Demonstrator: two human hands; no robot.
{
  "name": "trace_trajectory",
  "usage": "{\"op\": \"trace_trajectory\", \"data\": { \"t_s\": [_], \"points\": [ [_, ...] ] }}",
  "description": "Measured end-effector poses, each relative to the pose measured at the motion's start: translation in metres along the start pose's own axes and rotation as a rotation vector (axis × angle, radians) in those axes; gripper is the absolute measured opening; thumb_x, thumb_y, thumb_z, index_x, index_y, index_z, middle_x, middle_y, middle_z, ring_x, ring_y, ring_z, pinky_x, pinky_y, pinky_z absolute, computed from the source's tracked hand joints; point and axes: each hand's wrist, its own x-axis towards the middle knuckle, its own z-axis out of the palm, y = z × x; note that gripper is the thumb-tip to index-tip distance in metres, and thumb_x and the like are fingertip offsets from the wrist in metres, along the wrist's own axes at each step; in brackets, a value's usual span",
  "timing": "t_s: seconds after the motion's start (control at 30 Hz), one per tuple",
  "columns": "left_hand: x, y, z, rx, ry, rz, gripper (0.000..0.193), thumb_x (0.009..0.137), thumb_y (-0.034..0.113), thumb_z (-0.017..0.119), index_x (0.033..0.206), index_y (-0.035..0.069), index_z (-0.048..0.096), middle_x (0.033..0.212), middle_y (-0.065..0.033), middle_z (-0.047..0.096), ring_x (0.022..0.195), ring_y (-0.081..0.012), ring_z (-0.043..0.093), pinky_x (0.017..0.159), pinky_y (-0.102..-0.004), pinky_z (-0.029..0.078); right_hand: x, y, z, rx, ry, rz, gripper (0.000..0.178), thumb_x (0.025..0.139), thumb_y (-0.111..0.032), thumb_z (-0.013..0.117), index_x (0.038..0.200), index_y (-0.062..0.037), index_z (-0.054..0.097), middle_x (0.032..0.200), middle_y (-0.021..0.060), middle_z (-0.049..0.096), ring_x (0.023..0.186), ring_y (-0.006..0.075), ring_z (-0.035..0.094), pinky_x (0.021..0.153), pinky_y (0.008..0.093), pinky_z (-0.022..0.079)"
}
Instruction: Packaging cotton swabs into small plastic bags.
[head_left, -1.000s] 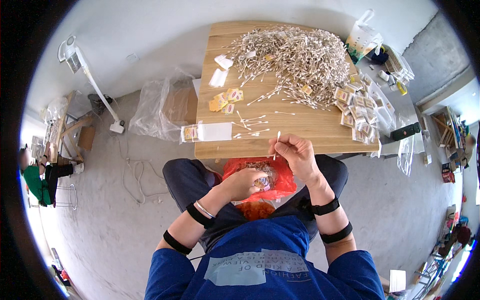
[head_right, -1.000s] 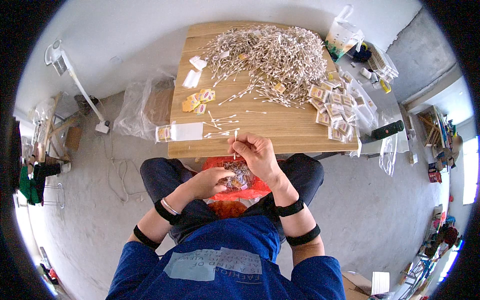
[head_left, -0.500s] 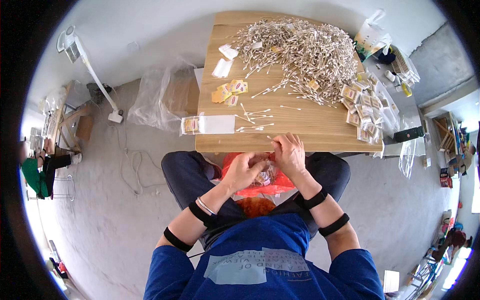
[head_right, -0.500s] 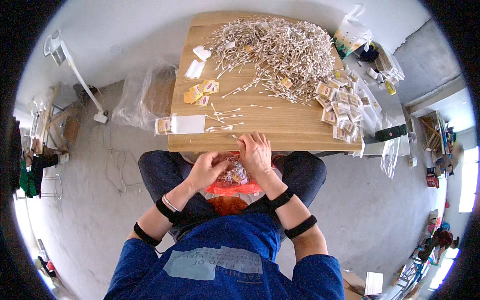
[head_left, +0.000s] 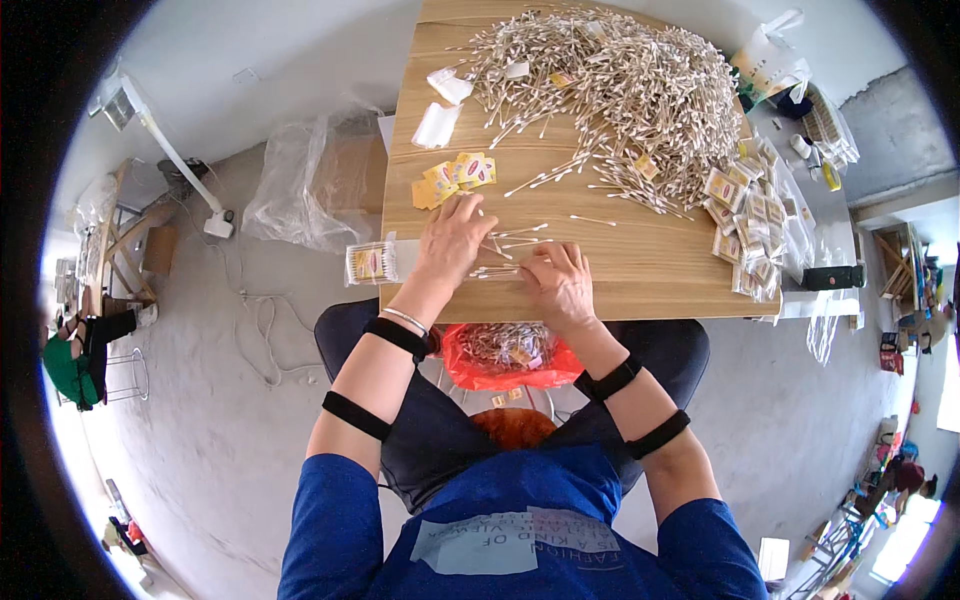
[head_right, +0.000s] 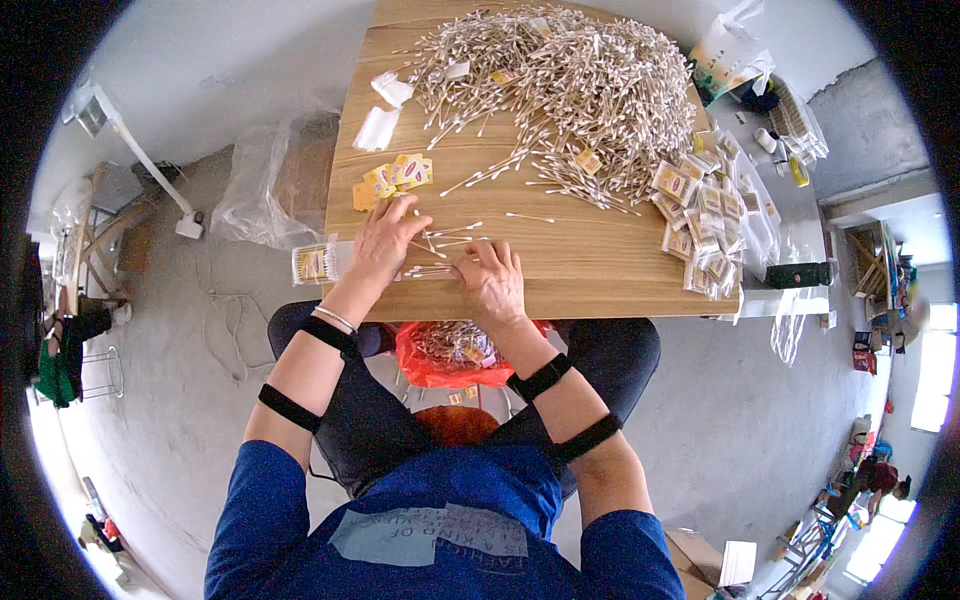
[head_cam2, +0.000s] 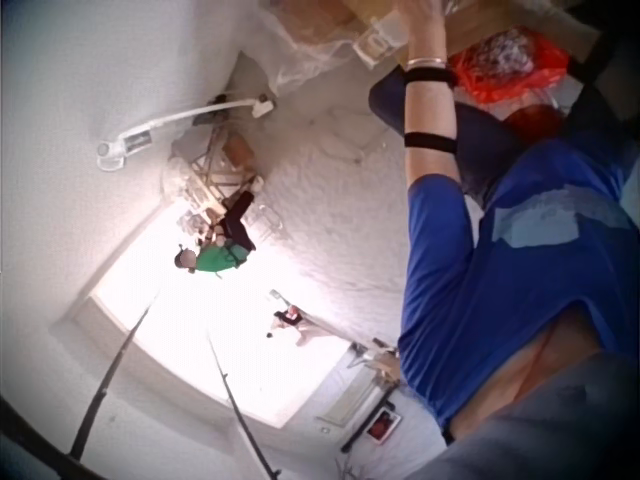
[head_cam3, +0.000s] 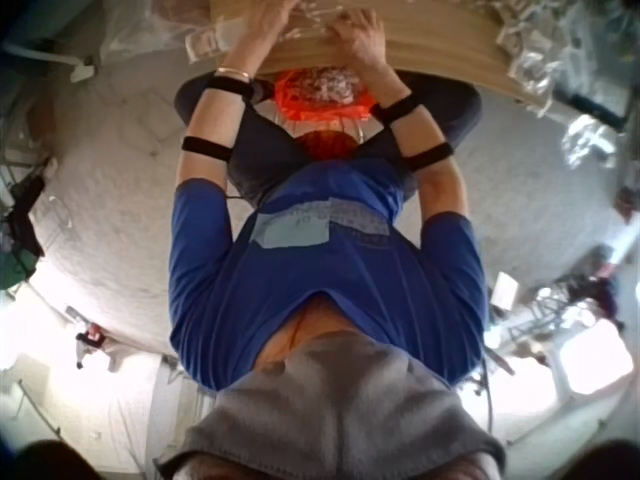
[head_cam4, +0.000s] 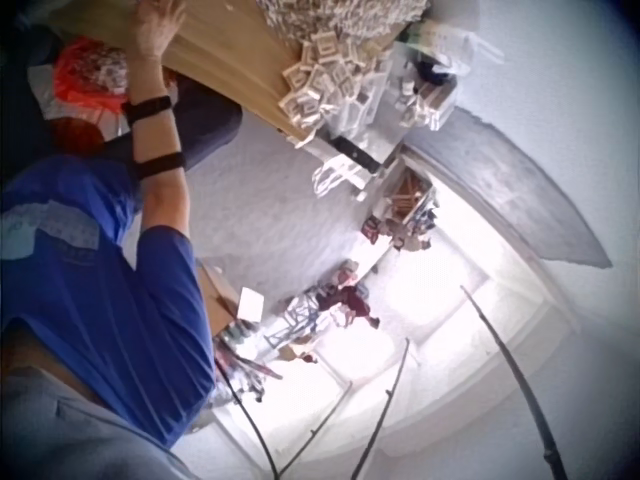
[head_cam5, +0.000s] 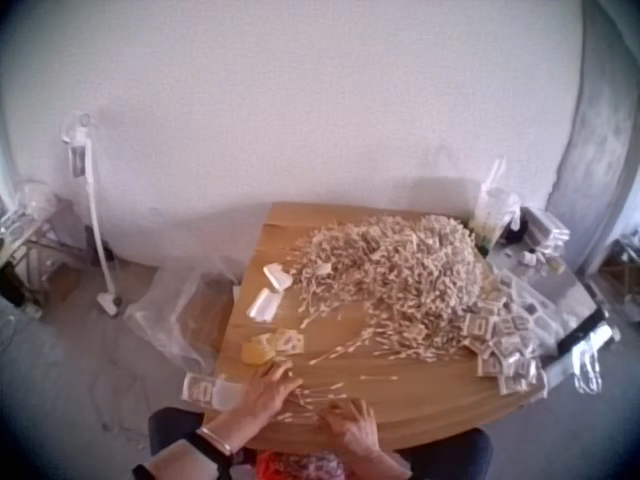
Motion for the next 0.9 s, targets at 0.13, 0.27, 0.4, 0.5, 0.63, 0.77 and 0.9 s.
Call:
{"op": "trace_trajectory", "data": {
  "t_s": [0.13, 0.27, 0.4, 0.5, 0.63, 0.77, 0.9],
  "points": [
    [0.009, -0.007, 0.005, -0.016, 0.056, 0.078, 0.008, 0.079, 0.009, 0.060, 0.085, 0.008, 0.065, 0.117, -0.0097, 0.057, 0.112, -0.0271, 0.053, 0.094, -0.0381, 0.045, 0.000, 0.005, 0.004, -0.004, -0.017, 0.005, 0.014, 0.075, -0.015, 0.070, 0.089, -0.0140, 0.070, 0.097, 0.0017, 0.058, 0.093, 0.0255, 0.054, 0.081, 0.0394, 0.045],
    [0.013, -0.009, 0.005, -0.052, 0.095, 0.089, 0.003, 0.080, 0.009, 0.060, 0.082, 0.007, 0.061, 0.109, -0.0092, 0.058, 0.107, -0.0267, 0.055, 0.092, -0.0385, 0.045, 0.001, 0.004, 0.007, -0.009, -0.018, -0.002, 0.014, 0.076, -0.016, 0.071, 0.090, -0.0148, 0.070, 0.097, 0.0016, 0.058, 0.090, 0.0247, 0.054, 0.078, 0.0392, 0.044],
    [0.016, 0.006, 0.007, -0.153, 0.051, 0.014, 0.005, 0.081, 0.009, 0.061, 0.085, 0.008, 0.062, 0.094, -0.0059, 0.058, 0.098, -0.0258, 0.055, 0.088, -0.0395, 0.045, 0.003, 0.001, 0.009, -0.005, -0.029, -0.010, 0.016, 0.075, -0.018, 0.072, 0.091, -0.0141, 0.070, 0.095, 0.0022, 0.058, 0.089, 0.0246, 0.055, 0.076, 0.0394, 0.044],
    [0.013, 0.013, 0.016, -0.178, 0.045, 0.031, 0.008, 0.081, 0.008, 0.061, 0.088, 0.009, 0.064, 0.090, -0.0046, 0.059, 0.095, -0.0258, 0.056, 0.086, -0.0394, 0.044, 0.006, -0.002, 0.011, 0.021, -0.044, 0.000, 0.020, 0.076, -0.014, 0.071, 0.095, -0.0118, 0.068, 0.096, 0.0040, 0.058, 0.090, 0.0271, 0.055, 0.077, 0.0408, 0.044],
    [0.002, 0.023, 0.014, -0.264, 0.090, -0.050, 0.020, 0.080, 0.007, 0.062, 0.099, 0.008, 0.065, 0.097, -0.0064, 0.061, 0.096, -0.0285, 0.055, 0.089, -0.0403, 0.043, 0.017, 0.007, 0.007, 0.032, 0.072, 0.096, 0.023, 0.077, -0.010, 0.069, 0.099, -0.0094, 0.066, 0.099, 0.0064, 0.059, 0.091, 0.0305, 0.054, 0.080, 0.0423, 0.044],
    [-0.015, 0.026, 0.016, -0.289, 0.133, -0.075, 0.044, 0.077, 0.012, 0.069, 0.119, 0.006, 0.057, 0.119, -0.0130, 0.056, 0.113, -0.0344, 0.049, 0.098, -0.0446, 0.039, 0.030, 0.019, 0.007, -0.024, 0.062, 0.071, 0.027, 0.076, -0.008, 0.067, 0.103, -0.0101, 0.062, 0.101, 0.0073, 0.056, 0.099, 0.0332, 0.051, 0.083, 0.0450, 0.042],
    [-0.028, 0.033, 0.011, -0.376, 0.039, -0.114, 0.070, 0.069, 0.022, 0.078, 0.130, 0.005, 0.047, 0.134, -0.0151, 0.046, 0.128, -0.0364, 0.038, 0.104, -0.0463, 0.034, 0.037, 0.026, 0.008, 0.016, -0.047, 0.069, 0.020, 0.076, -0.008, 0.067, 0.097, -0.0101, 0.065, 0.101, 0.0066, 0.057, 0.101, 0.0315, 0.051, 0.086, 0.0436, 0.042]
  ]
}}
